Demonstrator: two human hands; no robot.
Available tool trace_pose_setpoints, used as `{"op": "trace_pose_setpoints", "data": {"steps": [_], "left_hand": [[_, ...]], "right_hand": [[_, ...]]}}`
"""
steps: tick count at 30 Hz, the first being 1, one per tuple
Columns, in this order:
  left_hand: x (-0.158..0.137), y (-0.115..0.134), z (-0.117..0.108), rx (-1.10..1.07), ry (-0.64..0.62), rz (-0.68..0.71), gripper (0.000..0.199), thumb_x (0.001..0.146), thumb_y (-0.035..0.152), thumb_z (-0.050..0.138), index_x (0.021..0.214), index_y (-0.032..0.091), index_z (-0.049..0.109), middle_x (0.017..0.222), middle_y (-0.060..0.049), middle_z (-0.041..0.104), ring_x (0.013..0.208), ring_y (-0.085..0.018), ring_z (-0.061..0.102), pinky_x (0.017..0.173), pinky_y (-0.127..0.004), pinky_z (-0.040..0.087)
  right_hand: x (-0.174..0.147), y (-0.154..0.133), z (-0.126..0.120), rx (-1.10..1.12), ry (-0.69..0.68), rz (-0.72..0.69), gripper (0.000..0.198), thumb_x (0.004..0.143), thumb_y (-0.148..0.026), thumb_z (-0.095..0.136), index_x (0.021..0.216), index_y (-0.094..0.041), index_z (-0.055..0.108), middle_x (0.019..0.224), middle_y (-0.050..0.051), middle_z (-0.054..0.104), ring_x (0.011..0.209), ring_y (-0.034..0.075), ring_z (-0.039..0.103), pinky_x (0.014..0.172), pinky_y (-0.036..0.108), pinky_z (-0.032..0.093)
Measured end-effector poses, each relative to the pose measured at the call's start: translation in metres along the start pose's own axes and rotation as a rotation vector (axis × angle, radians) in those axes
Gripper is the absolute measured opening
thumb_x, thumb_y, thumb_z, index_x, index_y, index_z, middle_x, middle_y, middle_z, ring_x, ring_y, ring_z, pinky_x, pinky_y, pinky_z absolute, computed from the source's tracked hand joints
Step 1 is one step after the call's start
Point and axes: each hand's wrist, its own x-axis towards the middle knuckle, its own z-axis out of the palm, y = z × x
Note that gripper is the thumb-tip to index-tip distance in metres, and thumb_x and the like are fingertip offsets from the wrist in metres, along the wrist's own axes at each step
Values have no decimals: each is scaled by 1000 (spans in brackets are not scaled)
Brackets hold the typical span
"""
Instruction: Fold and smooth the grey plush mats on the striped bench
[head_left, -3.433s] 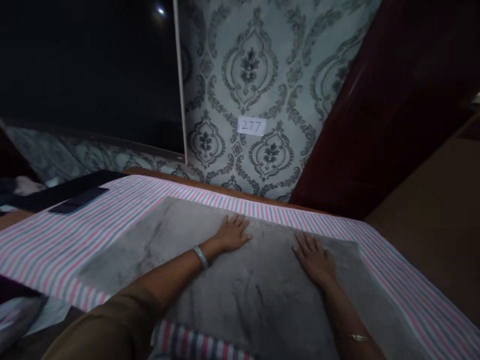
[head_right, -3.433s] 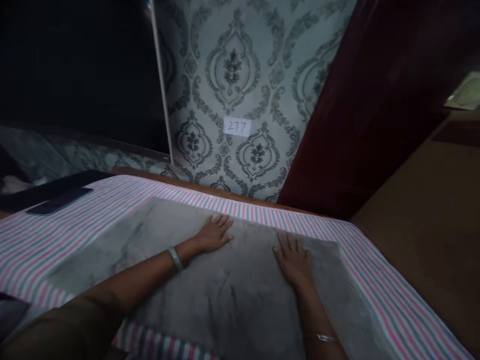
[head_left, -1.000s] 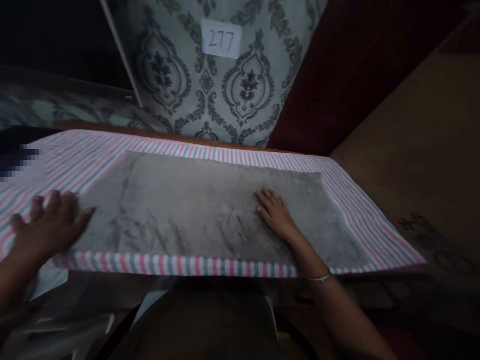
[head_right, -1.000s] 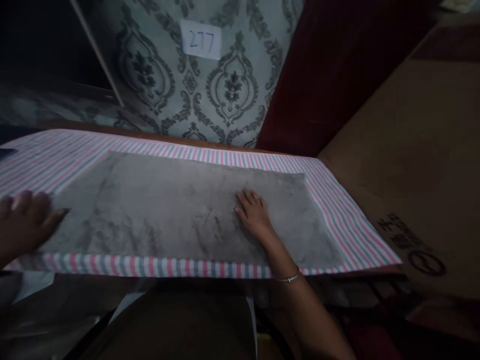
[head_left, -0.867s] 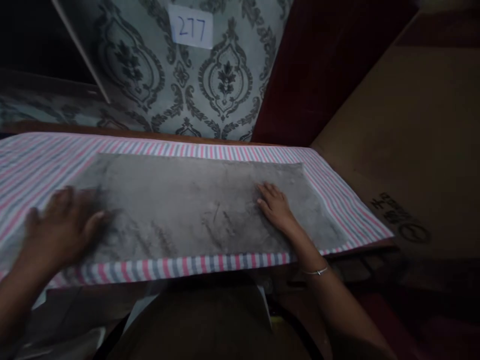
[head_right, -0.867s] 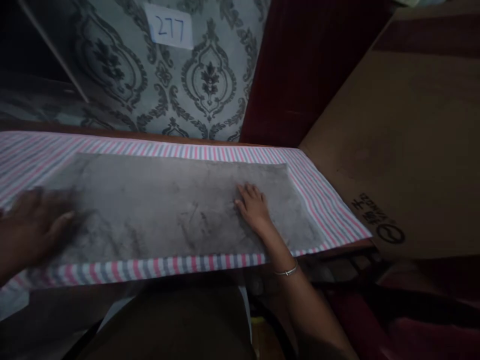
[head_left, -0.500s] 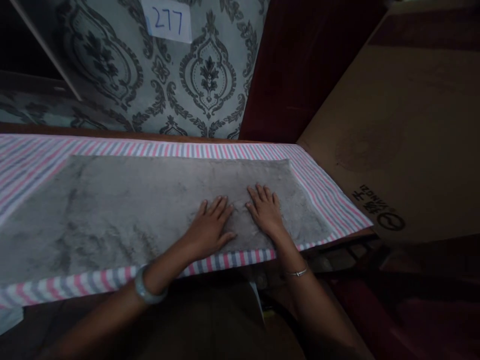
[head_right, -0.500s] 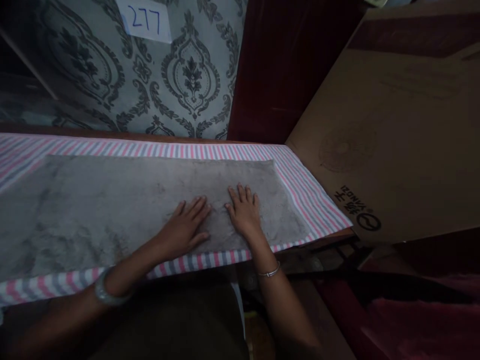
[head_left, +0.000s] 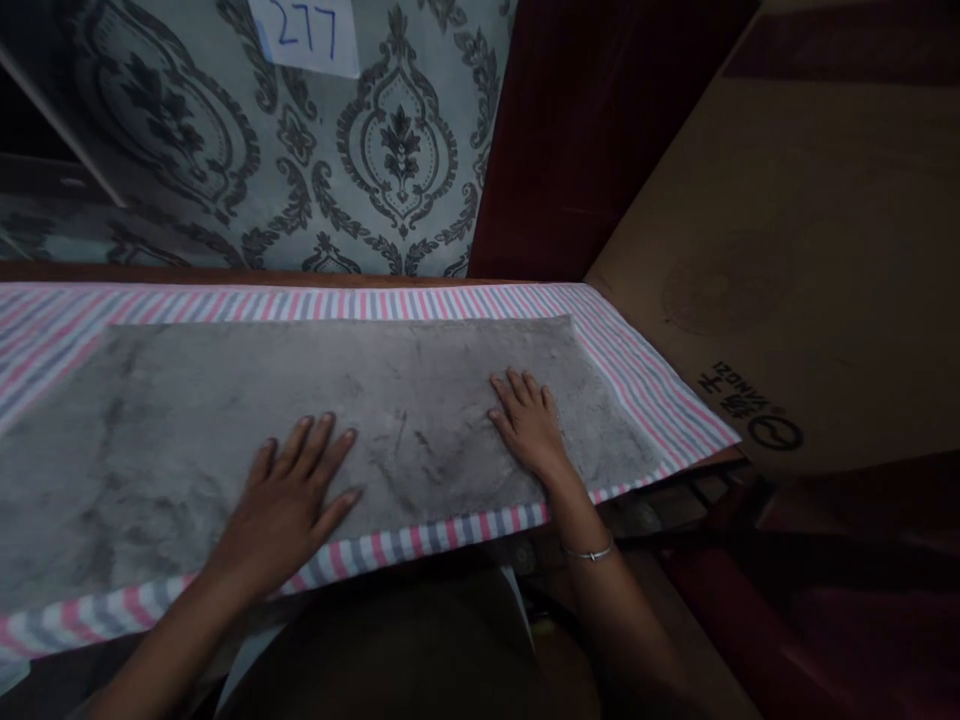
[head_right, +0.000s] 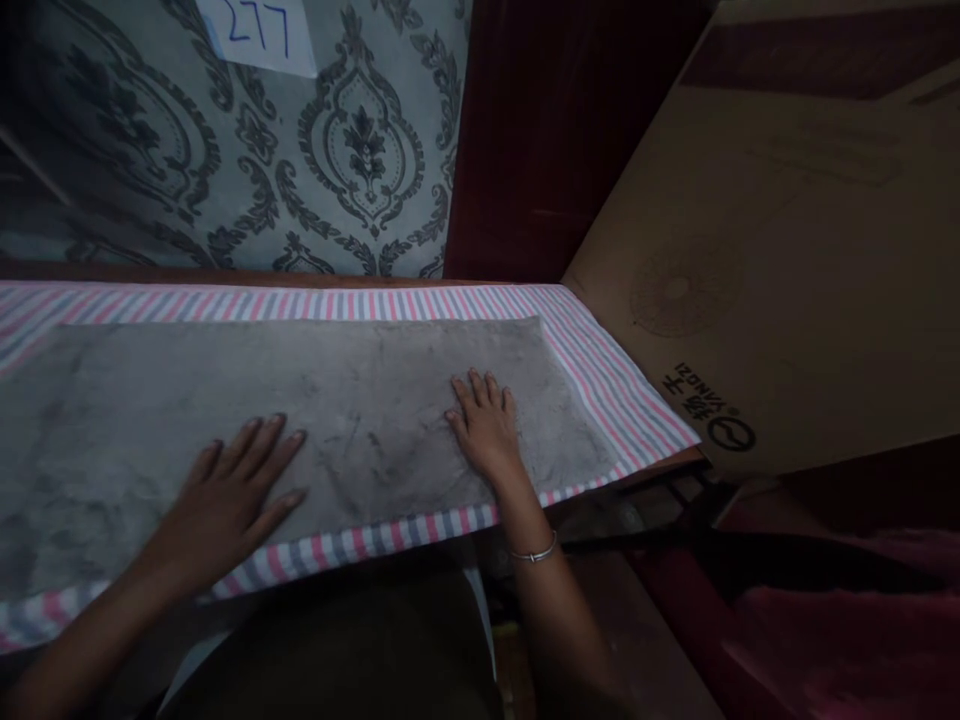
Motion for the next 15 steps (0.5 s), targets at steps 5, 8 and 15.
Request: {"op": "trace_pose_setpoints", "data": {"steps": [5, 8, 15], "left_hand": [[-23, -34, -14, 37, -11, -128, 64, 96, 52, 26, 153, 25, 34, 162, -13, 29, 150, -36, 23, 114, -63, 29], [-26, -40, -17, 44, -15, -147, 66, 96, 52, 22, 155, 24, 31, 162, -15, 29, 150, -37, 23, 113, -62, 29], [-27, -39, -11, 39, 43, -118, 66, 96, 50, 23, 159, 32, 10, 163, -13, 27, 150, -37, 23, 112, -64, 30]], "right_hand": [[0, -6, -9, -33, -78, -71, 58, 102, -44, 36, 157, -29, 27, 167, 6, 19, 153, 28, 12, 120, 57, 13], [-10, -17, -14, -15, -179, -277, 60, 102, -47, 39, 158, -30, 24, 168, 5, 13, 154, 28, 6, 121, 57, 11], [-79, -63, -33, 225, -388, -736, 69, 99, -52, 47, 157, -22, 25, 165, 3, 25, 154, 20, 7, 125, 47, 6]]}}
